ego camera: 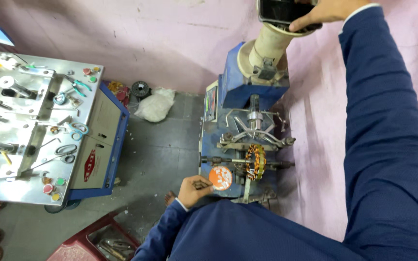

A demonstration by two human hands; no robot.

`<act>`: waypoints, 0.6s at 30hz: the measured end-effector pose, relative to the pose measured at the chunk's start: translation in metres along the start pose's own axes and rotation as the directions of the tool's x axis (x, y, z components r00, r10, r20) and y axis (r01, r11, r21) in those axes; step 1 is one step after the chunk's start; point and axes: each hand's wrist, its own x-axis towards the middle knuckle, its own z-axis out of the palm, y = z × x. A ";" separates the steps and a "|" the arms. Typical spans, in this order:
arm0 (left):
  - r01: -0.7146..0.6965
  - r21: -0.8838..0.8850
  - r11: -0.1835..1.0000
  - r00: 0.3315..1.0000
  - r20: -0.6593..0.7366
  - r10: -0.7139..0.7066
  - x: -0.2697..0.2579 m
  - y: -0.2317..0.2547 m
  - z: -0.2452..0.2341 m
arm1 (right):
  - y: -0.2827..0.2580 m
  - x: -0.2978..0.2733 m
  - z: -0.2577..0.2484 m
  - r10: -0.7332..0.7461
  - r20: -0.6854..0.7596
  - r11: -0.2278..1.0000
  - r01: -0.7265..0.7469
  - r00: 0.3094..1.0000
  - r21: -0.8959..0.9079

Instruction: The person uses a green-handled screwdriver to adjust and tighten connections on a copper-wound electrical component mounted on a blue machine. They repeatedly probe the winding and make small adjustments while holding the component steady.

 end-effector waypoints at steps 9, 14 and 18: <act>0.034 0.054 0.998 0.999 0.011 -0.035 0.015 0.072 0.010 | -0.024 -0.014 -0.015 -0.013 0.003 0.992 0.013 1.000 0.126; 0.036 0.063 0.997 0.999 -0.002 -0.036 0.019 0.074 0.009 | -0.026 -0.023 -0.003 0.039 -0.064 0.975 -0.024 0.997 0.220; 0.058 0.108 0.992 0.998 -0.032 -0.055 0.018 0.070 0.013 | -0.014 -0.022 0.015 -0.004 -0.208 0.970 0.054 0.978 0.235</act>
